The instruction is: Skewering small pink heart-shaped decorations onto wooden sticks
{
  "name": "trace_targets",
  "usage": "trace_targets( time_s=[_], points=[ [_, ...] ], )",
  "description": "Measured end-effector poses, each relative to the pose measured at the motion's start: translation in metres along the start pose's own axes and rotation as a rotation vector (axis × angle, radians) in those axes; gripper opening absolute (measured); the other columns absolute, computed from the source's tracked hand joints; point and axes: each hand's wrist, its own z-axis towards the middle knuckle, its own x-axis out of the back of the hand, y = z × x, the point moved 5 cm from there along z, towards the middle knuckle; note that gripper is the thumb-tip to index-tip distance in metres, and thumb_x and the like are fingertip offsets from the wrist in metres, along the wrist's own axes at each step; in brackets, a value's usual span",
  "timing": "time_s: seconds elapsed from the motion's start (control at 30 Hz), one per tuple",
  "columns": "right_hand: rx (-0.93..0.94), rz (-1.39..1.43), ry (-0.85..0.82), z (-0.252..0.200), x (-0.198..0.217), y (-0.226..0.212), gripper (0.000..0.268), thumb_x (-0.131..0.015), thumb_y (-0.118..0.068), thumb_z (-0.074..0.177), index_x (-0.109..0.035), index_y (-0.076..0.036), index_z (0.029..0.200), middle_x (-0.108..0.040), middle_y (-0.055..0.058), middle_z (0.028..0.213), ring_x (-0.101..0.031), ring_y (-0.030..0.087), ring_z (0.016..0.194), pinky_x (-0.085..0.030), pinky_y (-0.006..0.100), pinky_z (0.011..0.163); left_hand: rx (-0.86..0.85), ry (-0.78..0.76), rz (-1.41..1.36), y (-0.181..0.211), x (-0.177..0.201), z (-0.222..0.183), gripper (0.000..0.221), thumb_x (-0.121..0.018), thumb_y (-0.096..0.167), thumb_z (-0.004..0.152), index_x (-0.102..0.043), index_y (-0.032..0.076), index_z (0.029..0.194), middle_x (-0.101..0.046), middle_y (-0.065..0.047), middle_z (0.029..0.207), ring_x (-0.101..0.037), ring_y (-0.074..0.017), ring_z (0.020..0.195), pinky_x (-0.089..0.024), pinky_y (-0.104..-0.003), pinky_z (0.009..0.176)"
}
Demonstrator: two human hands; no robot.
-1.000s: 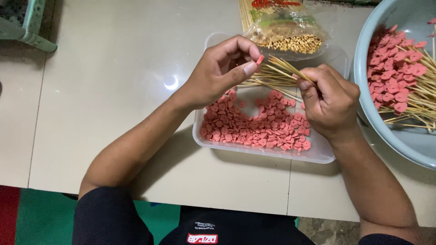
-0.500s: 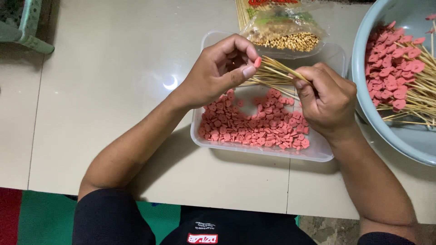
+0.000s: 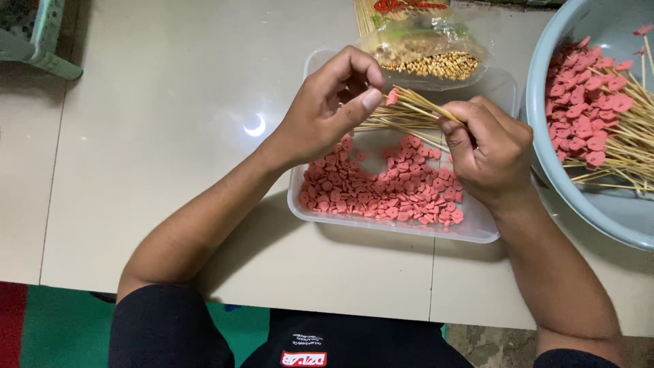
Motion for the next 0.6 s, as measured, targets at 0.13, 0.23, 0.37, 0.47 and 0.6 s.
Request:
trace_targets(
  time_s=[0.13, 0.23, 0.37, 0.47, 0.6],
  points=[
    [-0.004, -0.012, -0.015, -0.001, -0.001, 0.002, 0.011, -0.057, 0.006, 0.112, -0.067, 0.009, 0.113, -0.059, 0.017, 0.088, -0.057, 0.031, 0.075, -0.042, 0.04, 0.07, -0.01, -0.011, 0.041, -0.003, -0.002, -0.001, 0.012, -0.057, 0.023, 0.107, -0.054, 0.012, 0.109, -0.05, 0.002, 0.097, -0.043, -0.0072, 0.077, -0.039, -0.021, 0.07],
    [0.03, -0.027, -0.023, 0.001, 0.0, -0.002, 0.014, -0.057, 0.003, 0.113, -0.069, 0.009, 0.113, -0.062, 0.017, 0.089, -0.06, 0.03, 0.075, -0.043, 0.04, 0.065, -0.022, -0.017, 0.112, -0.003, -0.002, 0.0, 0.011, -0.057, 0.022, 0.108, -0.056, 0.011, 0.108, -0.052, 0.002, 0.094, -0.047, -0.0078, 0.077, -0.041, -0.023, 0.069],
    [0.068, -0.158, 0.047, 0.0, 0.004, -0.004, 0.013, -0.062, 0.003, 0.114, -0.071, 0.007, 0.107, -0.067, 0.016, 0.089, -0.062, 0.031, 0.075, -0.043, 0.04, 0.066, -0.021, -0.004, 0.151, -0.003, -0.001, 0.0, 0.017, -0.054, 0.027, 0.108, -0.057, 0.011, 0.105, -0.056, 0.001, 0.095, -0.048, -0.0082, 0.078, -0.041, -0.023, 0.07],
    [0.106, -0.232, 0.119, 0.002, 0.01, -0.012, 0.018, -0.057, 0.006, 0.115, -0.071, 0.008, 0.105, -0.07, 0.019, 0.093, -0.062, 0.035, 0.079, -0.042, 0.044, 0.07, -0.025, 0.0, 0.146, -0.005, -0.001, 0.0, 0.018, -0.053, 0.027, 0.108, -0.057, 0.011, 0.105, -0.057, 0.001, 0.095, -0.048, -0.0081, 0.078, -0.041, -0.023, 0.07],
    [0.193, -0.253, 0.211, -0.006, 0.013, -0.015, 0.04, -0.041, -0.01, 0.118, -0.067, 0.015, 0.101, -0.065, 0.025, 0.089, -0.054, 0.037, 0.07, -0.039, 0.046, 0.064, -0.022, 0.005, 0.135, -0.007, -0.001, 0.0, 0.015, -0.053, 0.024, 0.108, -0.057, 0.01, 0.105, -0.058, 0.0, 0.096, -0.05, -0.0086, 0.078, -0.042, -0.023, 0.069]
  ],
)
